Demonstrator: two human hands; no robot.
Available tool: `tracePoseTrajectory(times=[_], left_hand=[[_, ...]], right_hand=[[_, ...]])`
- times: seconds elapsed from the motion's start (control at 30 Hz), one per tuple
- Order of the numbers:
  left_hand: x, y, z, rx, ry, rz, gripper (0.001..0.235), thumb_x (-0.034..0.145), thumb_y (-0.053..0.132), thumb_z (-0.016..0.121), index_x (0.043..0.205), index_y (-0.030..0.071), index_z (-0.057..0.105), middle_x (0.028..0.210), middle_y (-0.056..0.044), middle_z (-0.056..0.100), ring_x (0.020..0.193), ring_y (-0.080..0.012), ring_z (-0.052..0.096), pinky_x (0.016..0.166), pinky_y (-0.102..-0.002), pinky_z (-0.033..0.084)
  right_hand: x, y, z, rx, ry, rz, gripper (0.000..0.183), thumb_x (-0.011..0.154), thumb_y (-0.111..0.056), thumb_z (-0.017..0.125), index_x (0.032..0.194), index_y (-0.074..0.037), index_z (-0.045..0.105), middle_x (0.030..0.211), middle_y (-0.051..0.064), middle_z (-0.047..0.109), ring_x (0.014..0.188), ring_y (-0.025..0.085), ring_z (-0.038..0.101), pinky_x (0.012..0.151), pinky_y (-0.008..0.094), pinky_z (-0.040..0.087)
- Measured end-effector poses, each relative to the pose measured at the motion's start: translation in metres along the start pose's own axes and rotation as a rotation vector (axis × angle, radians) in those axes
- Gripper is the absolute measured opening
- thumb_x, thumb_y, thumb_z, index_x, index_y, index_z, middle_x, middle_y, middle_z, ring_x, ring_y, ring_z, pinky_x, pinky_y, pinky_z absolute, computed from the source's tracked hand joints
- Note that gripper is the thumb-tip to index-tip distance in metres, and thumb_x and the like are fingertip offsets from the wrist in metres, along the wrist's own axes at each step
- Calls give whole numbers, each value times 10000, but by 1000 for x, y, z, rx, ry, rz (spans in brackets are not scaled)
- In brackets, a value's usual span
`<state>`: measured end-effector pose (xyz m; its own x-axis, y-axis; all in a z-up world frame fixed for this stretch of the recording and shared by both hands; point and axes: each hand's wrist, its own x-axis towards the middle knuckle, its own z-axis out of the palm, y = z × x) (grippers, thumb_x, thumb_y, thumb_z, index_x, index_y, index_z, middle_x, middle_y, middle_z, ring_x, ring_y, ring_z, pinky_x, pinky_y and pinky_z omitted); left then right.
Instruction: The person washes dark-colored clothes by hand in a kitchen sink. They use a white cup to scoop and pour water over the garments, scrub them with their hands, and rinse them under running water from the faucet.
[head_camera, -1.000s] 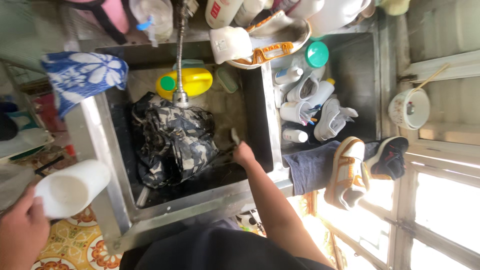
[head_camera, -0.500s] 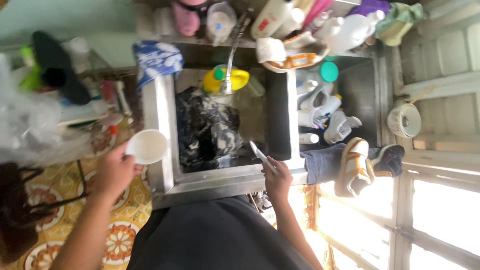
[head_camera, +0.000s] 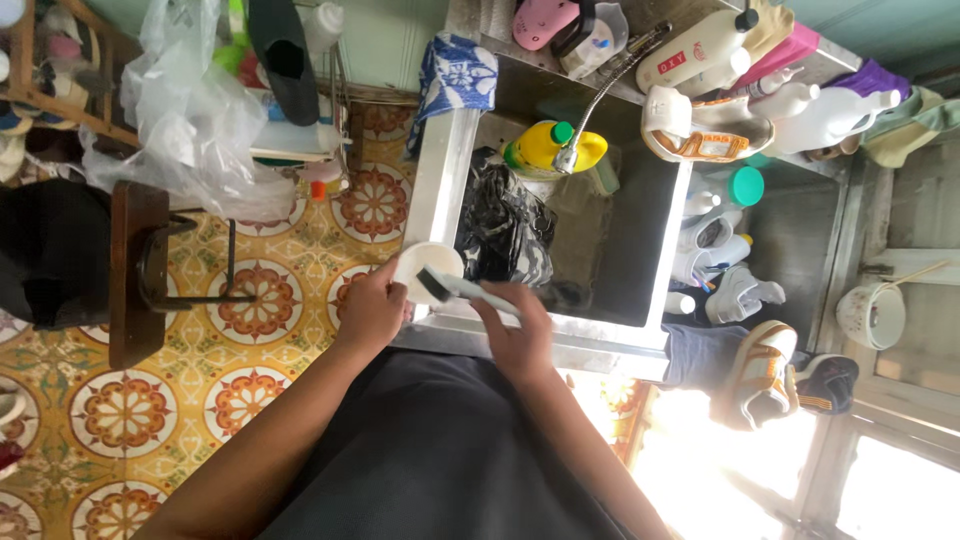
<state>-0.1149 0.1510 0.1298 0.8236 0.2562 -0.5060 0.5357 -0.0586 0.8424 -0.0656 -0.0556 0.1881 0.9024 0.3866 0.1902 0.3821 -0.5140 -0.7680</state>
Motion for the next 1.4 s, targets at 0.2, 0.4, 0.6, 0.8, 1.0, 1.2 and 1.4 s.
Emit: tracePoseTrajectory(times=[0.2,0.4,0.6,0.8,1.0,1.2,1.4], left_hand=[[-3,5,-4,-1,-5,90,576,914,23,498,1485,87,530,620,-135,651,530,-186,667,565,-361,539],[4,-8,1,13,-16,-2,545,952,59,514,1496,42,474,640,-132,685,552,-203,693,565,-359,551],[3,-11,0,30,-17,41,533,965,57,516,1496,34,487,628,-138,685,543,-183,689,553,-346,552],[2,-9,-2,-21,-56,-8,535,982,74,503,1512,22,442,616,-127,675,535,-178,673,536,-347,541],[4,-12,0,-17,-56,16,540,986,78,500,1520,28,439,605,-125,673,523,-172,667,535,-338,541],[6,-15,0,-12,-64,27,544,976,77,498,1518,56,452,608,-109,674,519,-179,662,516,-346,544],[6,-15,0,52,-39,84,507,990,79,500,1496,48,494,613,-111,675,533,-183,684,562,-350,554]], right_hand=[[27,2,47,-108,-140,-120,230,921,-71,737,1137,-16,682,1089,173,662,957,380,686,782,428,561],[30,8,64,-199,-179,-211,199,878,-107,763,1069,-60,732,965,119,698,873,354,692,773,450,559],[17,8,66,-183,-218,-121,162,901,-90,749,1050,-39,709,961,142,678,840,368,689,722,441,561],[23,11,72,-265,-123,-99,172,907,-64,740,1073,-36,704,936,144,655,791,369,671,691,457,544],[25,10,71,-135,-174,-68,185,905,-79,740,1086,-47,717,932,142,660,732,351,676,661,442,549],[16,7,67,-191,-153,-14,131,920,-90,739,1038,-51,696,962,136,677,783,354,704,665,437,560],[26,8,76,-227,-93,-116,161,912,-65,731,1070,-47,702,947,147,658,811,384,686,689,448,558]])
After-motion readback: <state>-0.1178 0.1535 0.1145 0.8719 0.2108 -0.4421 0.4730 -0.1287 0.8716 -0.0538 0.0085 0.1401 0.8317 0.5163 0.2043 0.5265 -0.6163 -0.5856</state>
